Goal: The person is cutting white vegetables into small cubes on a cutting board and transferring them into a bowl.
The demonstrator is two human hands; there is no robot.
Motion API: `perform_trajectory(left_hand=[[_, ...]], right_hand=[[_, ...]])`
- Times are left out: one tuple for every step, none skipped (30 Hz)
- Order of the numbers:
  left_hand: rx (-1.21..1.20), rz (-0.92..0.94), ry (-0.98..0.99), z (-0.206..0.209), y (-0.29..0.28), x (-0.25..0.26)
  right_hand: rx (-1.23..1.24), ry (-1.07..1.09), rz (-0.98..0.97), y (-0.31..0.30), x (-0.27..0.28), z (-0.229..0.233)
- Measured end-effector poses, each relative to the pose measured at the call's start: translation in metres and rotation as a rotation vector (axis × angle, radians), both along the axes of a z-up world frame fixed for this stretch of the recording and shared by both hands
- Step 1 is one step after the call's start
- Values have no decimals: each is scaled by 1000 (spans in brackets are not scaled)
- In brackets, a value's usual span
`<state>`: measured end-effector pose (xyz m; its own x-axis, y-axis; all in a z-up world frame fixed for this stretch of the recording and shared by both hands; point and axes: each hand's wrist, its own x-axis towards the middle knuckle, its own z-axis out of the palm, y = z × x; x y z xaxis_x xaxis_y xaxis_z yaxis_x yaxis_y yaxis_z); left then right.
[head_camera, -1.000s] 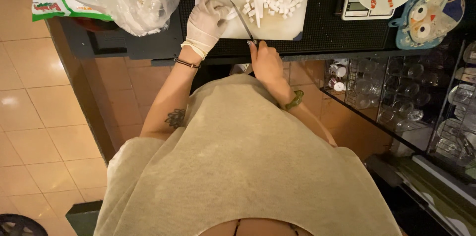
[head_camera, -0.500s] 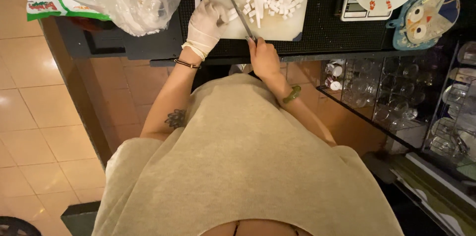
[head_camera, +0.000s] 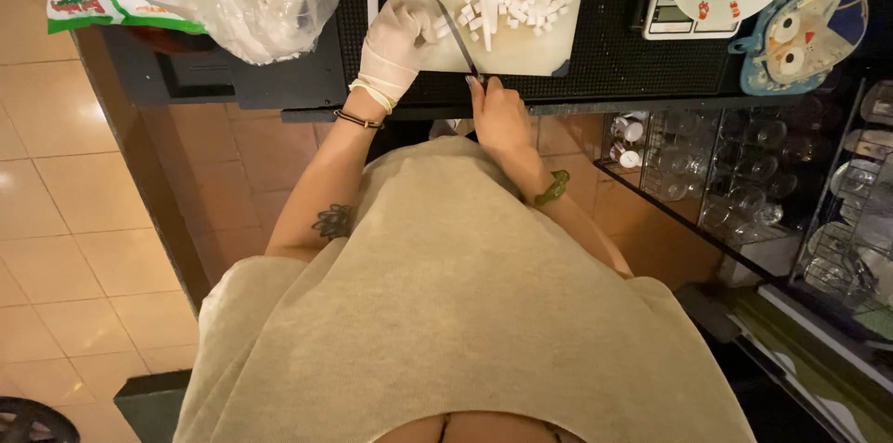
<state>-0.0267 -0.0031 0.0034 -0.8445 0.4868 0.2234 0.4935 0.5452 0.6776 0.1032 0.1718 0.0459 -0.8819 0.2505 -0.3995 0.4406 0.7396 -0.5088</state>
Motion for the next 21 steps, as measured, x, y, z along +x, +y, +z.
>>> perform_trajectory(left_hand=[[0,0,-3,1,0,0],[10,15,-45,2,-1,0],[19,30,-87,3,-2,1],[19,26,-91,2,-3,1],[28,32,-132,1,-4,1],[42,38,-167,0,-4,-1],[45,35,-166,-1,-3,-3],[50,18,-116,-2,-4,-2],[55,0,-65,-3,-5,-1],[53,4,-62,-2,-5,-1],[62,9,-78,-2,-6,0],[74,10,-93,-1,-4,-1],[76,9,-90,-5,-3,0],[107,14,-49,-9,-3,1],[138,18,-9,-13,-3,2],[138,21,-11,-15,-3,3],[133,22,-53,-18,-2,4],[130,21,-94,-21,1,4],[131,21,-95,-21,2,5],[144,34,-103,-21,1,5],[158,46,-111,-21,1,5]], right_hand=[[0,-3,0,0,-1,2],[45,-15,19,-1,-1,4],[89,-26,38,-2,-2,5],[89,-31,34,-1,-1,-1],[105,-18,32,-1,1,-7],[125,-1,30,0,0,-13],[129,0,27,2,-3,-16],[121,17,30,2,-4,-18],[114,34,33,3,-5,-21],[113,36,37,4,-8,-20],[69,48,31,5,-10,-19],[28,61,22,8,-13,-17],[30,64,21,8,-13,-13],[27,51,19,8,-13,-10],[23,37,17,7,-13,-7],[22,34,19,4,-13,-2],[3,40,21,2,-12,2],[-15,47,22,1,-12,7],[-14,46,23,2,-10,4],[8,40,20,1,-9,0],[30,34,18,0,-8,-3]])
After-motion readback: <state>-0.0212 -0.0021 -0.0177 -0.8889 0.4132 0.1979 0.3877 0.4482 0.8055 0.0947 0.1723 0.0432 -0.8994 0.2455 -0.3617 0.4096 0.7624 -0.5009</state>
